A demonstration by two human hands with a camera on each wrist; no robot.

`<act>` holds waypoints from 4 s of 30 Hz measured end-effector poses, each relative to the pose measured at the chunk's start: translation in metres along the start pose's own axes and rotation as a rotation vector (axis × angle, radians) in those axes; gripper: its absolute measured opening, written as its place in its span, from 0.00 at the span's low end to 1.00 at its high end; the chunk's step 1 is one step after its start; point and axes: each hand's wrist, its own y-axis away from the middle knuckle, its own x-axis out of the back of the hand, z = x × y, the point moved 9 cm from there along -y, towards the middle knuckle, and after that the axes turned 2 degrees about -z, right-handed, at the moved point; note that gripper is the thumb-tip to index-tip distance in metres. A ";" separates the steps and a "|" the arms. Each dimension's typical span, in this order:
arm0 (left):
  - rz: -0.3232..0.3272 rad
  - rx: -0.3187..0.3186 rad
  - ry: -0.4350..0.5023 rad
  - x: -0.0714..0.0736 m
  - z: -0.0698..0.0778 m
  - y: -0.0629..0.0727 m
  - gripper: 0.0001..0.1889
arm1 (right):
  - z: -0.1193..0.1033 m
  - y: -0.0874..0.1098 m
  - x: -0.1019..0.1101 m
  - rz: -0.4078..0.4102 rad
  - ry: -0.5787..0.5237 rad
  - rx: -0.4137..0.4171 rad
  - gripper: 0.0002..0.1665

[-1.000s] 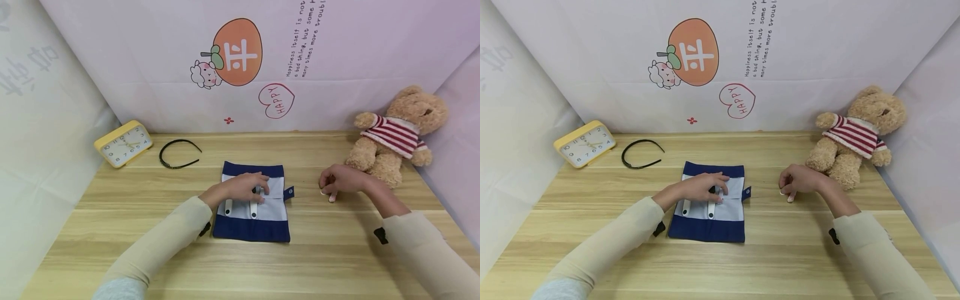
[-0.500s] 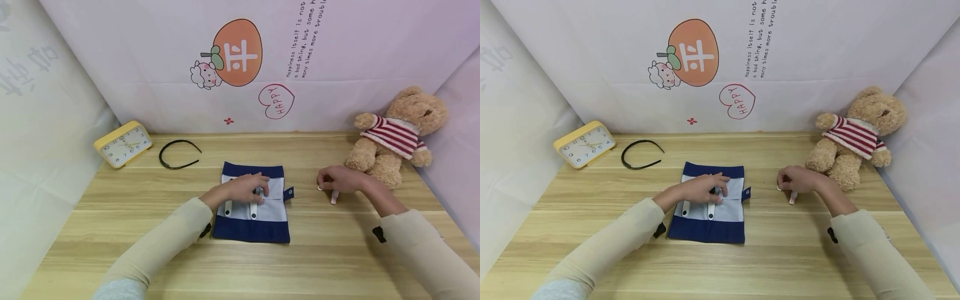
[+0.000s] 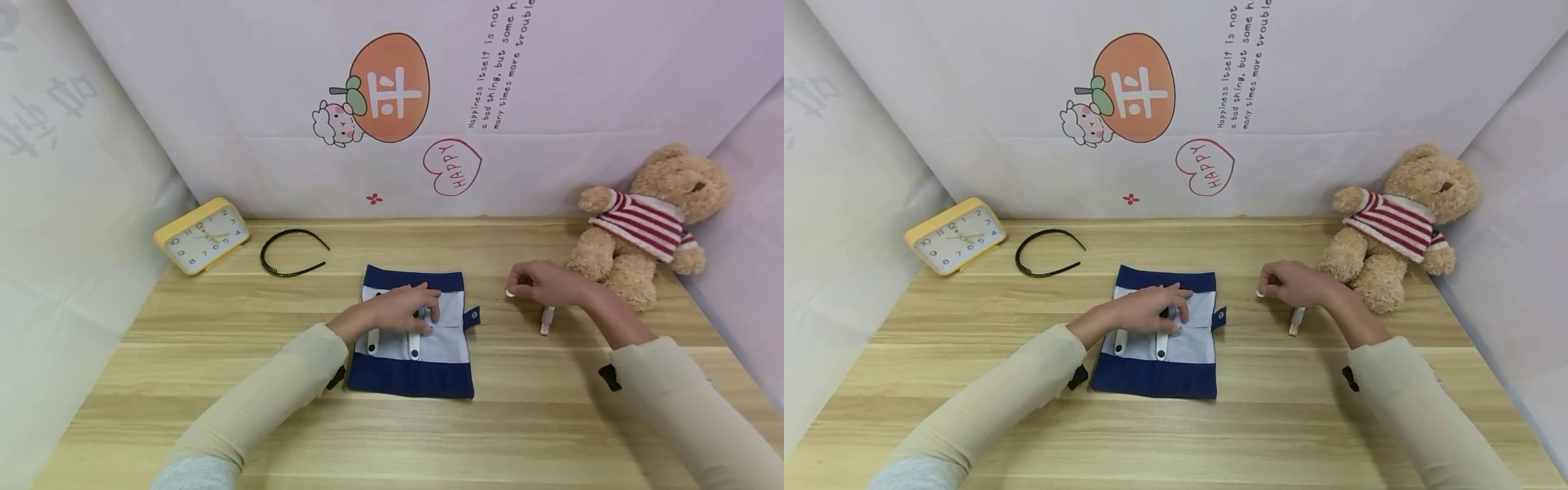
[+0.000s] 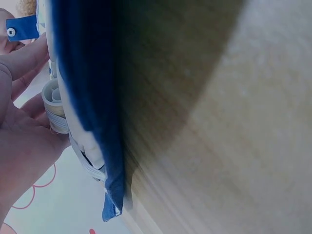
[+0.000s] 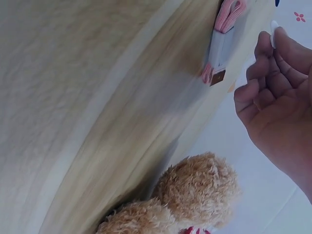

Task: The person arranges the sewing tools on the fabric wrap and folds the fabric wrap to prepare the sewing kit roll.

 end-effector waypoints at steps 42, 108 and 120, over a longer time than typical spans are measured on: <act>-0.024 0.018 0.020 0.000 -0.003 0.000 0.05 | -0.067 -0.067 -0.025 0.001 -0.325 0.144 0.15; -0.006 -0.004 -0.007 0.003 0.000 0.001 0.09 | -0.095 -0.070 -0.070 -0.334 -0.190 0.217 0.07; -0.002 0.000 -0.007 0.005 0.000 0.004 0.08 | -0.088 -0.065 -0.059 -0.305 -0.266 0.216 0.11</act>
